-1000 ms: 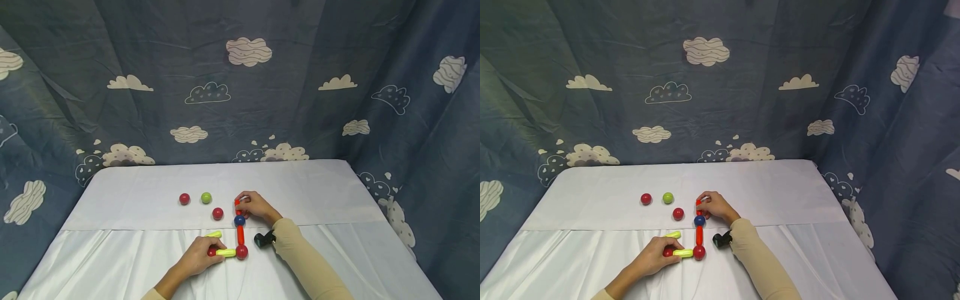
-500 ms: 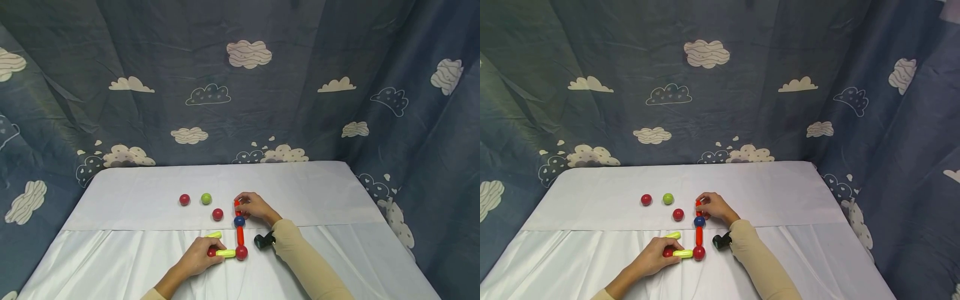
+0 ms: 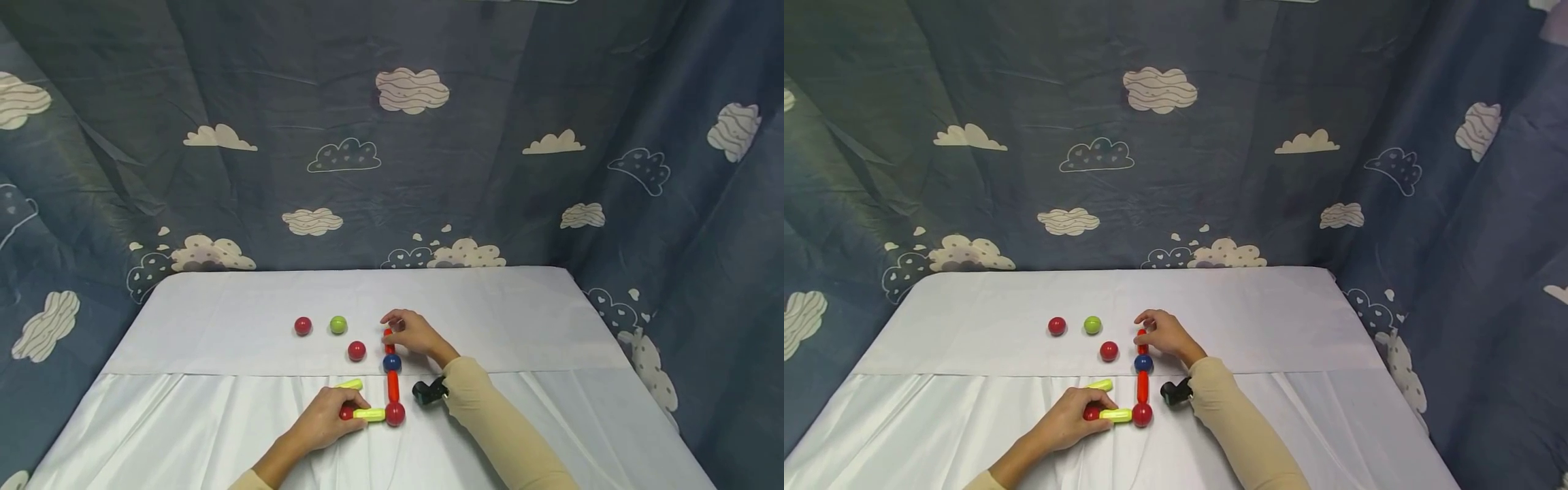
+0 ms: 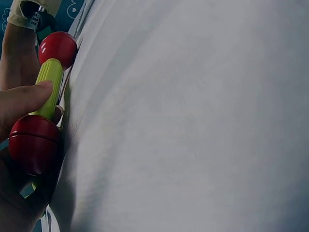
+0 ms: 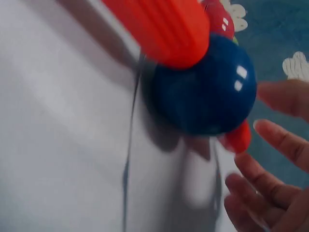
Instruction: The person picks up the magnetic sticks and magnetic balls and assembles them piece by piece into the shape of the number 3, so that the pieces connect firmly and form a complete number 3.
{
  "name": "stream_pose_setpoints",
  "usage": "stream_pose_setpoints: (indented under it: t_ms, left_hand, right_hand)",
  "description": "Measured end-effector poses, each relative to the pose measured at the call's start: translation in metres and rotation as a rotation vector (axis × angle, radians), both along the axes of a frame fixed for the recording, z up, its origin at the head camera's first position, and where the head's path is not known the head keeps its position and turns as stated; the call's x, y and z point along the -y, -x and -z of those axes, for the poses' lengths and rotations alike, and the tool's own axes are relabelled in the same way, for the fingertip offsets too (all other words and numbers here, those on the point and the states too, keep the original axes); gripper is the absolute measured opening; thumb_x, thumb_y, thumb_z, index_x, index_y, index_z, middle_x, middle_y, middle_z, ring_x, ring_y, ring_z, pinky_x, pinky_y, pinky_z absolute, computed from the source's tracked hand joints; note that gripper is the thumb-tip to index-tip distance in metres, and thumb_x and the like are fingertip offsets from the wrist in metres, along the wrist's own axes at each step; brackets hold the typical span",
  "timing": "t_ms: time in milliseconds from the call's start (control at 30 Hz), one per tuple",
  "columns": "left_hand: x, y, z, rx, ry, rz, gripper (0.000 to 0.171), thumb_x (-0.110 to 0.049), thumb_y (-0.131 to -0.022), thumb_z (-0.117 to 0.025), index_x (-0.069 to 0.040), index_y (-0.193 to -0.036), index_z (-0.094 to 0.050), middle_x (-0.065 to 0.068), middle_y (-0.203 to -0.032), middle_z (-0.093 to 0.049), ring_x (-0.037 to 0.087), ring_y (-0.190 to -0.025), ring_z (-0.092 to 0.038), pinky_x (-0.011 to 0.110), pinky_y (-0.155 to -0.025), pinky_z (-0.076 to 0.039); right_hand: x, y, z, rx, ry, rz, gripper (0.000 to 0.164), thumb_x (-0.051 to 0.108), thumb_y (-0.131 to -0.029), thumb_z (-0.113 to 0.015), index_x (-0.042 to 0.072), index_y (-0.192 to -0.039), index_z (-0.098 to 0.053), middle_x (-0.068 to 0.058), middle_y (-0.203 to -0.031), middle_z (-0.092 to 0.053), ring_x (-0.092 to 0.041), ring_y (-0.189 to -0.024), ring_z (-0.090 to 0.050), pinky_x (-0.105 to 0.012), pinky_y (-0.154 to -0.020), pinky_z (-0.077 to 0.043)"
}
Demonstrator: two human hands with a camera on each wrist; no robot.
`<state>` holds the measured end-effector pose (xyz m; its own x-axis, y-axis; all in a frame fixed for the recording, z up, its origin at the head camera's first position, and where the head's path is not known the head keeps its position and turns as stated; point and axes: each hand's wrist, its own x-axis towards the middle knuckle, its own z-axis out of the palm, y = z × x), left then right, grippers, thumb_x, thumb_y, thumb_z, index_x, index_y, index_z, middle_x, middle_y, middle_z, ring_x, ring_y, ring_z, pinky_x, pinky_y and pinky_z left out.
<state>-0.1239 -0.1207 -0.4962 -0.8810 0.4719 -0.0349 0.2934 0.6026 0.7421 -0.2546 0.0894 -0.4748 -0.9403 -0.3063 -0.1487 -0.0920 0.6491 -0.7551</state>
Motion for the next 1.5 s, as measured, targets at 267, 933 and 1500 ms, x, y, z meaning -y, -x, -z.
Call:
stream_pose_setpoints:
  t_ms: [267,933,1500]
  left_hand:
    - [0.000,0.001,-0.002,0.009,0.002,0.002,0.016,-0.019,-0.078,-0.080,-0.018,-0.093,-0.072,-0.013,-0.087,-0.065,0.003,-0.079,-0.052,0.029,-0.077,-0.047]
    - [0.002,0.000,-0.002,0.012,-0.004,0.008,0.016,-0.019,-0.079,-0.079,-0.018,-0.093,-0.072,-0.013,-0.088,-0.065,0.003,-0.082,-0.053,0.032,-0.080,-0.045]
    - [0.002,0.002,0.000,0.002,-0.005,0.005,0.016,-0.018,-0.078,-0.079,-0.018,-0.093,-0.072,-0.013,-0.088,-0.066,0.002,-0.082,-0.054,0.031,-0.081,-0.047]
  right_hand:
    - [0.013,-0.002,-0.016,-0.031,-0.046,-0.094,0.038,0.008,-0.076,-0.080,0.011,-0.112,-0.067,-0.010,-0.118,-0.058,-0.029,-0.114,-0.051,-0.046,-0.096,-0.045]
    - [0.045,0.009,-0.020,0.080,-0.116,-0.351,0.038,0.000,-0.071,-0.082,0.012,-0.104,-0.068,0.000,-0.098,-0.062,-0.017,-0.091,-0.056,-0.028,-0.079,-0.048]
    - [0.057,0.015,-0.013,0.152,-0.159,-0.395,0.039,-0.008,-0.068,-0.079,0.017,-0.096,-0.068,0.002,-0.099,-0.060,-0.015,-0.089,-0.054,-0.032,-0.086,-0.048]
